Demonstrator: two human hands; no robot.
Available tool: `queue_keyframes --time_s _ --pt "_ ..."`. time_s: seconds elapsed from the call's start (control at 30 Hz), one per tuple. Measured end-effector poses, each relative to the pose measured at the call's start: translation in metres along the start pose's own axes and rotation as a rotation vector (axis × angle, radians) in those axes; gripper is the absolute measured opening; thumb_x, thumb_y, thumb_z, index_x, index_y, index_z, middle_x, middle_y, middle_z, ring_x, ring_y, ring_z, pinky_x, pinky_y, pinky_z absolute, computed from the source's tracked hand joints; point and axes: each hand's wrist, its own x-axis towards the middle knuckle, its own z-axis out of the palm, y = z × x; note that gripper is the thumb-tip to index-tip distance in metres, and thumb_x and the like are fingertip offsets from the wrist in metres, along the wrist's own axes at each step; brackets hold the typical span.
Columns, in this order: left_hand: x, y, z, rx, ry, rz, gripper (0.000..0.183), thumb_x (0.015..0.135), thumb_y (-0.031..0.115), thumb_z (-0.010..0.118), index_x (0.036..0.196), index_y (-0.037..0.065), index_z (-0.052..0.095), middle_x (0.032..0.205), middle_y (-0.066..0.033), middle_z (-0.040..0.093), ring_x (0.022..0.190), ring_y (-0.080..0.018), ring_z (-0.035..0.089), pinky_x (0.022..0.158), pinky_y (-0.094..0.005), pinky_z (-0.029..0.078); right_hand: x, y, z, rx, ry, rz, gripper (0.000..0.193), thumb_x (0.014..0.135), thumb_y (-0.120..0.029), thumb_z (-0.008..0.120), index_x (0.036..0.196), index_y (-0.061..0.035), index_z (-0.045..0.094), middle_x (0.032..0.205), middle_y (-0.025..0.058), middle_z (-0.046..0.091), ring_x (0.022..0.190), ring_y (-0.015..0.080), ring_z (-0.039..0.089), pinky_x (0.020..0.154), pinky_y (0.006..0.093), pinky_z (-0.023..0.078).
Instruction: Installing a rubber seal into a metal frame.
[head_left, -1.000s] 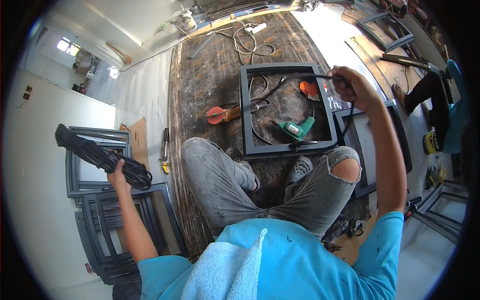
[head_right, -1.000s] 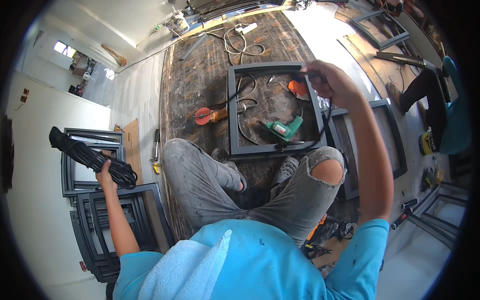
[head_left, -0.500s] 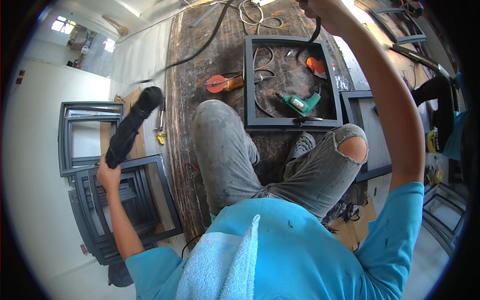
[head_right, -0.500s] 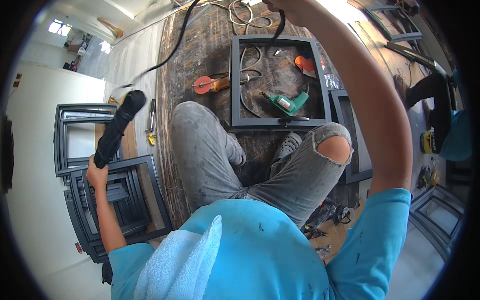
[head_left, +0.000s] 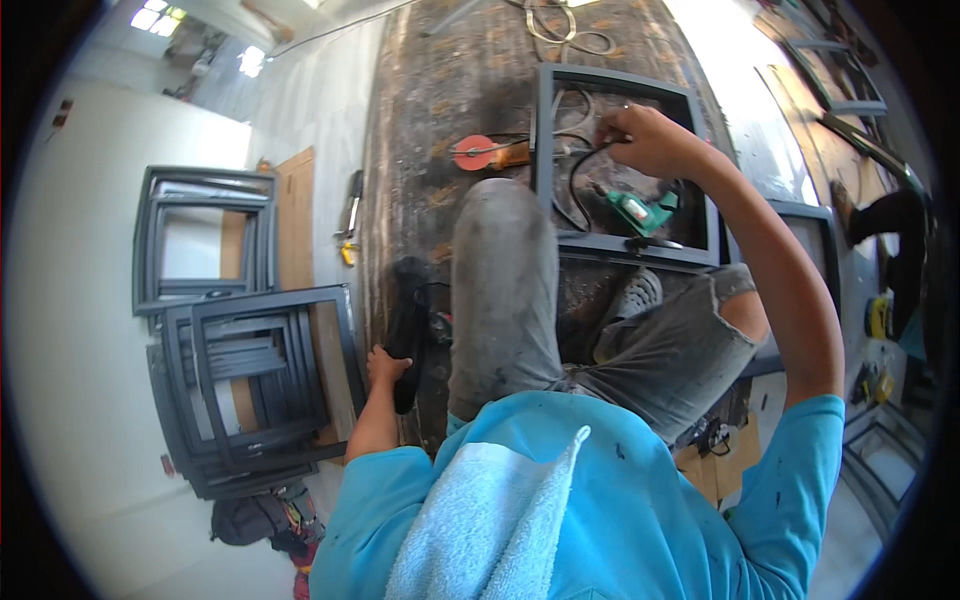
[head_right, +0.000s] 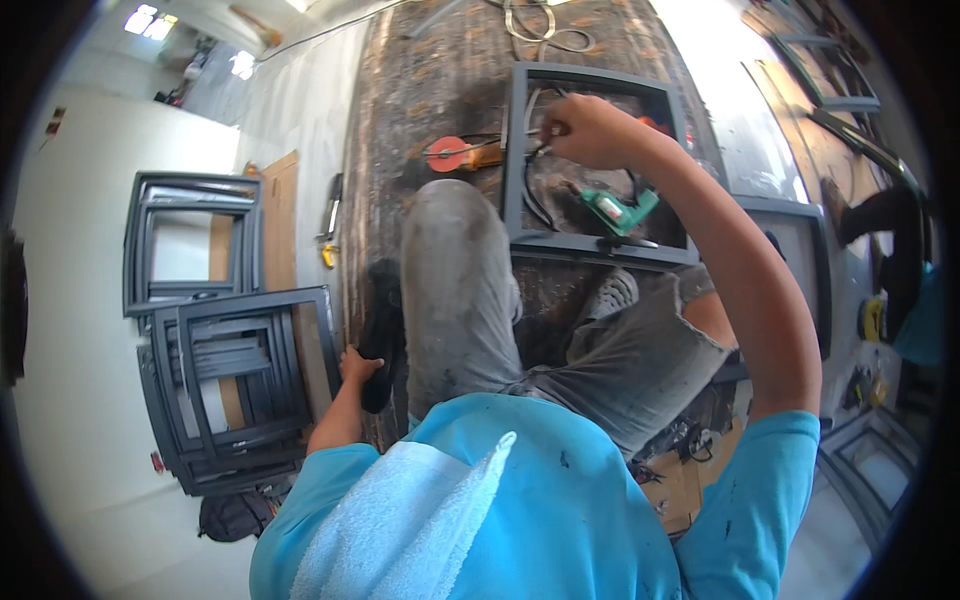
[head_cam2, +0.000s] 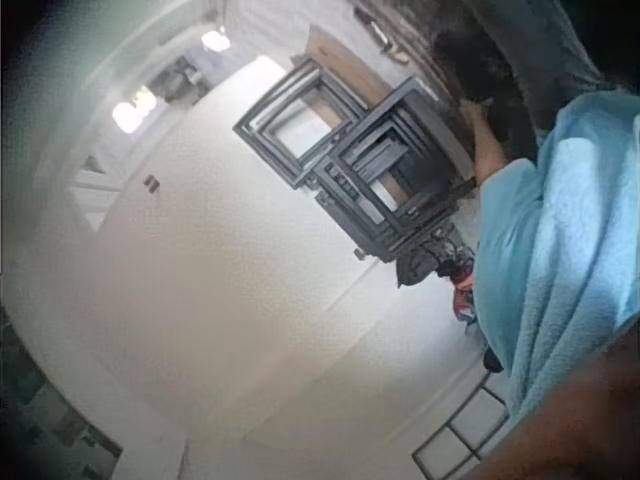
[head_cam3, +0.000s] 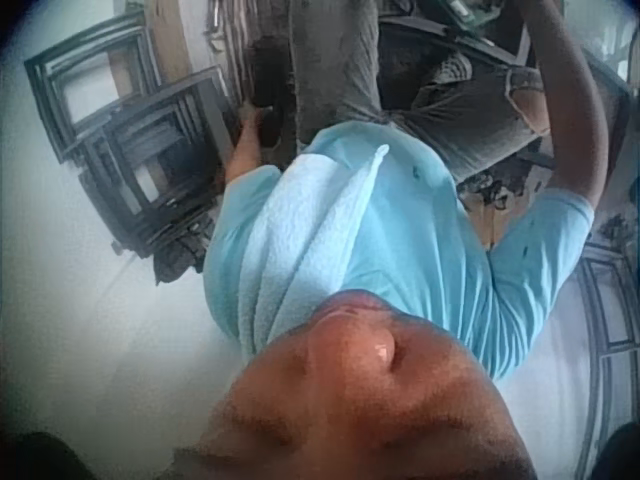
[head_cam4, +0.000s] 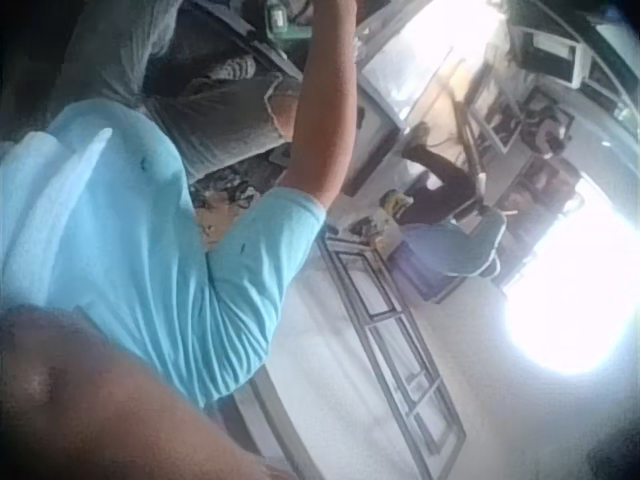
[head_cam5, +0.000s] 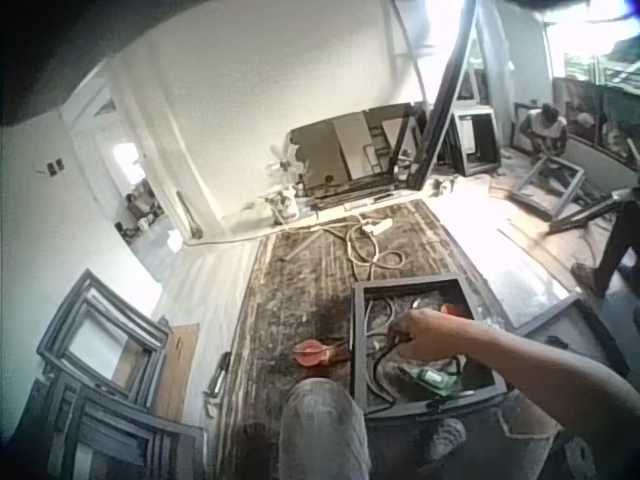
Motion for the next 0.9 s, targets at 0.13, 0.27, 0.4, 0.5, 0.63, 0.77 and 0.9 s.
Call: queue_keyframes --time_s 0.13,0.27,0.4,0.5,0.63,0.77,0.9 --pt "0.077 0.103 -0.060 -0.640 -0.216 0.368 0.044 0.078 0.032 0.072 0.104 0.000 0.058 0.095 -0.0091 0.063 0.090 -0.0178 0.059 0.081 -0.0317 0.047 -0.012 -0.035 -0.017 0.026 -0.013 -0.166 0.026 0.076 -0.014 0.060 0.097 0.0004 0.063 0.091 0.0170 0.066 0.085 0.0309 0.063 0.076 0.0396 0.049" --pt "0.063 0.285 -0.220 -1.003 -0.156 0.947 0.032 0.094 0.018 0.059 0.121 0.001 0.052 0.111 -0.0070 0.060 0.102 -0.0145 0.056 0.091 -0.0280 0.043 -0.015 -0.070 -0.023 0.059 0.017 -0.268 0.025 0.080 -0.015 0.062 0.099 -0.0001 0.059 0.094 0.0169 0.066 0.090 0.0325 0.064 0.078 0.0405 0.048" --pt "-0.033 0.419 -0.267 -1.005 -0.643 1.330 0.033 0.094 0.011 0.057 0.126 0.003 0.050 0.117 -0.0068 0.060 0.102 -0.0116 0.058 0.086 -0.0232 0.043 -0.030 -0.074 -0.047 -0.009 0.089 -0.216 0.025 0.079 -0.014 0.061 0.101 -0.0011 0.060 0.089 0.0158 0.067 0.085 0.0313 0.065 0.074 0.0393 0.049" --pt "-0.050 0.464 -0.278 -0.822 -0.764 1.142 0.019 0.095 0.011 0.057 0.112 0.003 0.057 0.097 0.0020 0.061 0.079 -0.0017 0.051 0.069 -0.0155 0.039 -0.067 -0.047 -0.066 0.058 0.124 -0.034 0.028 0.079 -0.013 0.060 0.105 -0.0033 0.061 0.087 0.0145 0.067 0.080 0.0273 0.065 0.071 0.0373 0.049" --pt "-0.055 0.475 -0.275 -0.637 -0.640 1.337 0.012 0.095 0.011 0.056 0.101 0.002 0.061 0.080 0.0069 0.054 0.067 0.0008 0.043 0.058 -0.0156 0.033 -0.129 -0.009 -0.068 0.218 0.267 0.135 0.031 0.081 -0.018 0.058 0.108 -0.0065 0.065 0.087 0.0114 0.068 0.078 0.0211 0.063 0.072 0.0356 0.048" --pt "-0.096 0.491 -0.252 -0.598 -0.876 1.263 0.018 0.094 0.015 0.058 0.105 0.001 0.060 0.091 -0.0018 0.063 0.069 -0.0035 0.048 0.063 -0.0178 0.038 -0.152 -0.002 -0.058 0.091 0.191 0.134 0.030 0.082 -0.023 0.058 0.106 -0.0064 0.066 0.087 0.0131 0.067 0.083 0.0261 0.063 0.075 0.0370 0.048" --pt "-0.136 0.512 -0.224 -0.787 -1.159 1.186 0.022 0.095 0.019 0.058 0.108 0.001 0.059 0.089 -0.0022 0.061 0.075 -0.0031 0.048 0.068 -0.0166 0.038 -0.166 -0.002 -0.055 0.121 0.230 0.101 0.025 0.081 -0.024 0.059 0.098 -0.0069 0.067 0.087 0.0132 0.066 0.083 0.0283 0.063 0.075 0.0381 0.048"
